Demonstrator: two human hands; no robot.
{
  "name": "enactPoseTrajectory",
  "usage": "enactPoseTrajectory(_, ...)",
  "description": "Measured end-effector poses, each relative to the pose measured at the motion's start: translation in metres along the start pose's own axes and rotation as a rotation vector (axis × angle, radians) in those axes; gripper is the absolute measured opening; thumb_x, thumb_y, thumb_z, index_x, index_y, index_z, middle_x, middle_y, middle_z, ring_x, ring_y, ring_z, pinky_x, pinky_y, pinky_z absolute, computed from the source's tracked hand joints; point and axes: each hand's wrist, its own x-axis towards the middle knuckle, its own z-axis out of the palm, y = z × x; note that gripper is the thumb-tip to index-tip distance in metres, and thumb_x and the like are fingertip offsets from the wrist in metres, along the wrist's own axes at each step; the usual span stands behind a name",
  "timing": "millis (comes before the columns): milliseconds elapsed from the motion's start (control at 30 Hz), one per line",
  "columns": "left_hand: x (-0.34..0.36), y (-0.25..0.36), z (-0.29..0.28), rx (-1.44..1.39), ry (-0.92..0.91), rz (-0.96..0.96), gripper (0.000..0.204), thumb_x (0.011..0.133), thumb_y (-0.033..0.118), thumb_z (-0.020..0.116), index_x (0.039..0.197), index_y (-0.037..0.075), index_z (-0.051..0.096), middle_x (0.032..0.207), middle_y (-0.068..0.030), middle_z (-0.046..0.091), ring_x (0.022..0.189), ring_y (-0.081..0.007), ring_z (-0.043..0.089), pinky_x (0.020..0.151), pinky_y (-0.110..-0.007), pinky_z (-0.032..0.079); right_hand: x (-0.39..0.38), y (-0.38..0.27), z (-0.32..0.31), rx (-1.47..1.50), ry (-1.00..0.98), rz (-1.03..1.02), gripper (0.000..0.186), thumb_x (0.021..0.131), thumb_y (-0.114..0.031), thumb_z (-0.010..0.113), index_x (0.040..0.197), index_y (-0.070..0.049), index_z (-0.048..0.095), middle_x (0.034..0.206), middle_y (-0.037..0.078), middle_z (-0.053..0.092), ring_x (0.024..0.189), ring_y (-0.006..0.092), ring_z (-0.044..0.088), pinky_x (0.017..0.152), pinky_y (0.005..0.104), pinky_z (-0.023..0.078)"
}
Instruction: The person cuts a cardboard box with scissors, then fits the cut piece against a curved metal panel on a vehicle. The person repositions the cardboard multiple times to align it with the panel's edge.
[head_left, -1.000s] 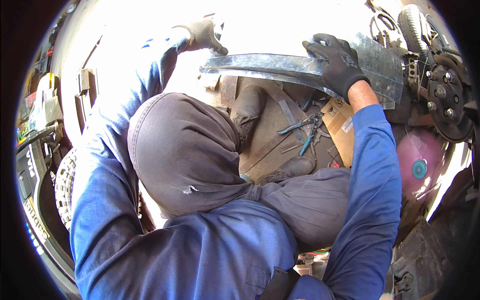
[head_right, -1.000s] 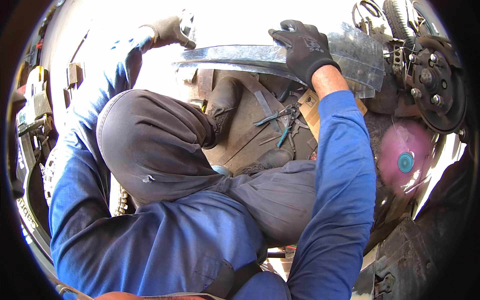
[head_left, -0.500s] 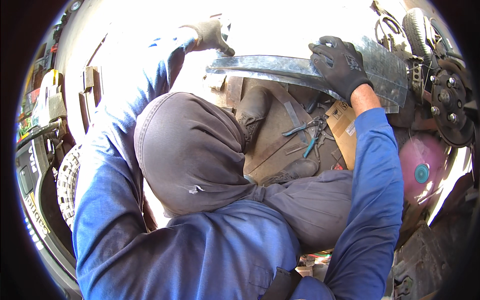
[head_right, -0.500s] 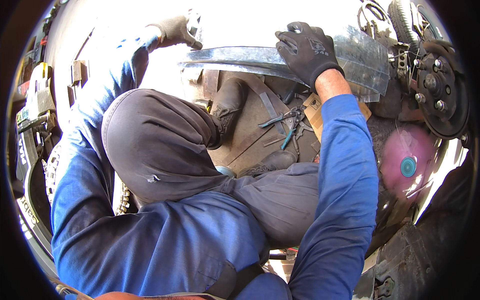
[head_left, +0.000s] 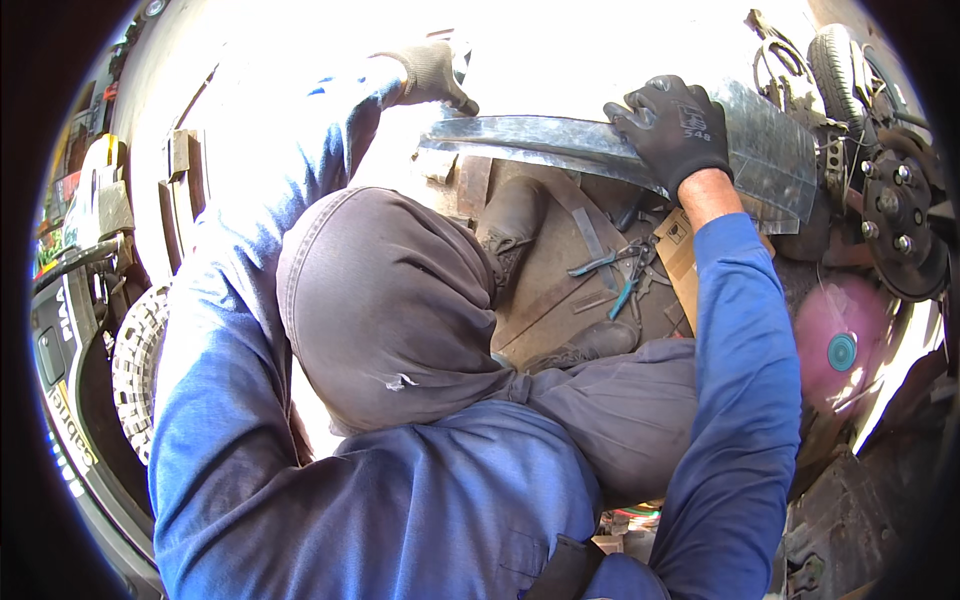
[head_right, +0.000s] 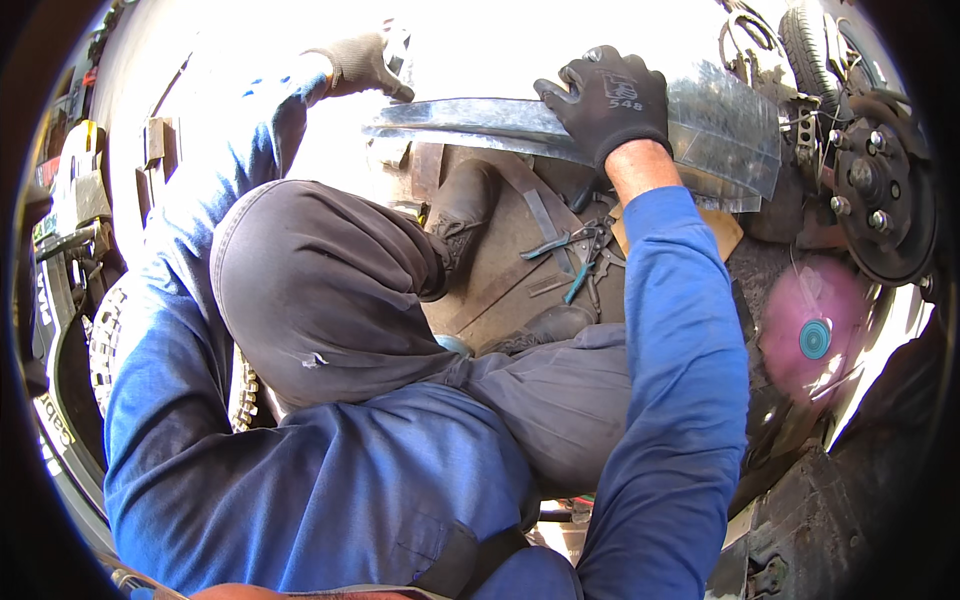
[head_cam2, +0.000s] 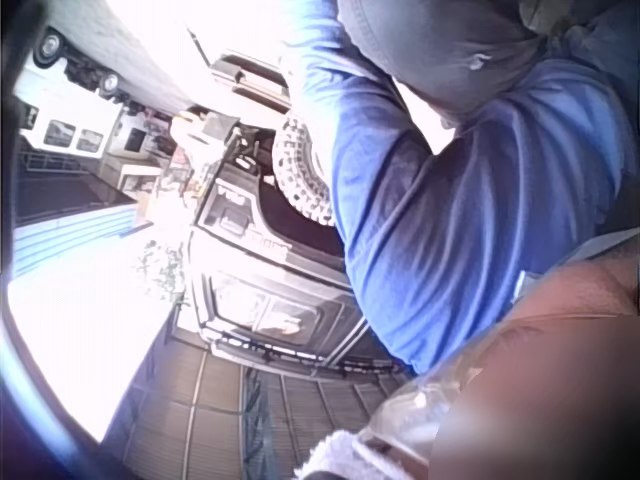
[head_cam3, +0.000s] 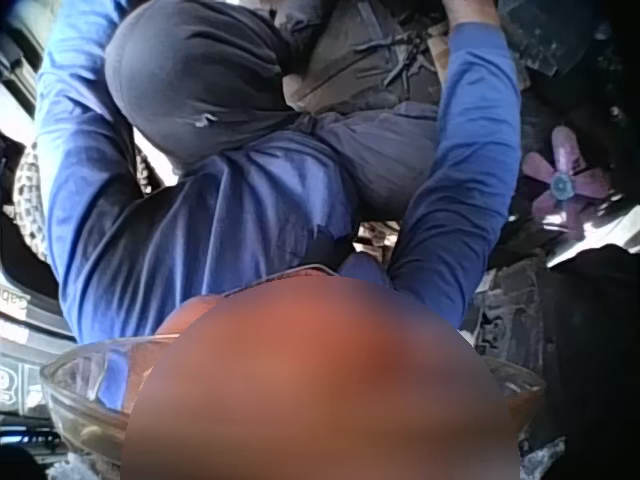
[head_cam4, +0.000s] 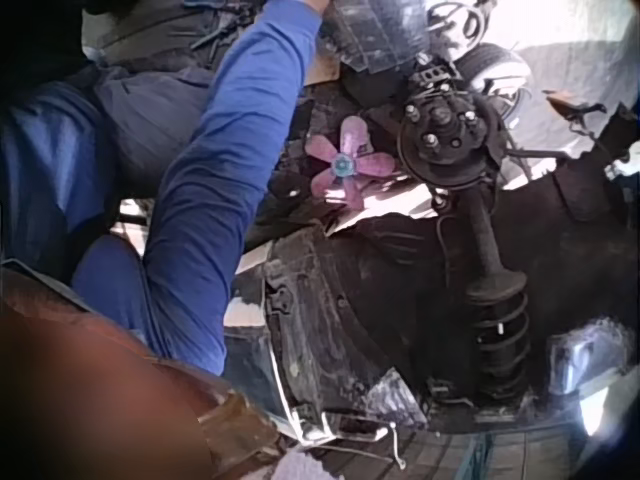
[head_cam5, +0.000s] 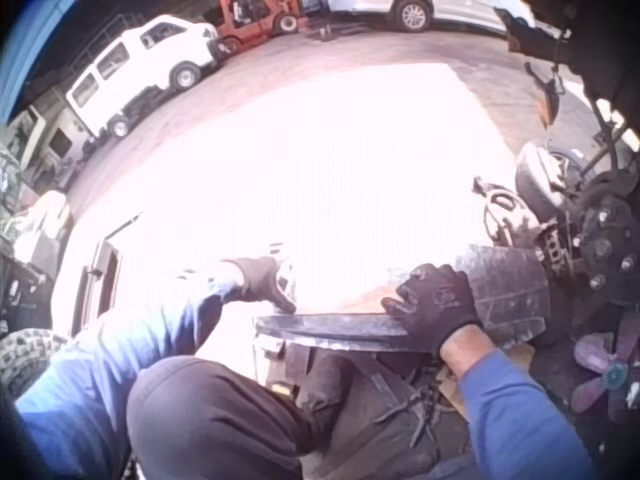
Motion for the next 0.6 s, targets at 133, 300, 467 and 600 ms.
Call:
enactPoseTrajectory(133,0.002,-0.002,0.004,-0.013,0.001,0.001,0.049,0.084,0.044,0.094,0.105,0.001,0.085,0.090,-0.0154,0.082,0.078,-0.0245,0.077,0.075,-0.040,0.062,0.006,-0.018,-0.008,-0.052,-0.058,0.057,0.061,0.098,-0.074,0.065,0.124,-0.022,0.082,0.126,0.009,0.073,0.120,0.0280,0.070,0.102,0.0493,0.054)
enactPoseTrajectory(300,0.017,-0.021,0.017,-0.024,0.019,0.035,0.051,0.084,0.047,0.092,0.102,0.000,0.083,0.089,-0.0140,0.081,0.081,-0.0241,0.075,0.081,-0.040,0.061,0.008,-0.046,-0.014,-0.136,-0.063,0.127,0.076,0.097,-0.082,0.060,0.118,-0.013,0.081,0.123,0.012,0.073,0.119,0.0300,0.070,0.100,0.0509,0.056)
enactPoseTrajectory(467,0.033,-0.032,0.021,-0.048,-0.192,-0.019,0.074,0.086,0.053,0.090,0.139,0.007,0.065,0.144,-0.0228,0.057,0.129,-0.0356,0.059,0.111,-0.043,0.050,0.012,-0.064,-0.022,-0.161,-0.150,0.208,0.081,0.096,-0.085,0.059,0.123,-0.012,0.080,0.125,0.013,0.073,0.125,0.0305,0.069,0.102,0.0544,0.056)
enactPoseTrajectory(600,0.020,-0.024,0.024,-0.022,0.008,0.024,0.057,0.085,0.050,0.090,0.109,-0.001,0.080,0.104,-0.0168,0.081,0.092,-0.0255,0.076,0.087,-0.041,0.062,0.015,-0.070,-0.027,-0.169,-0.216,0.251,0.083,0.094,-0.085,0.061,0.130,-0.012,0.078,0.131,0.013,0.073,0.130,0.0313,0.068,0.108,0.0552,0.054)
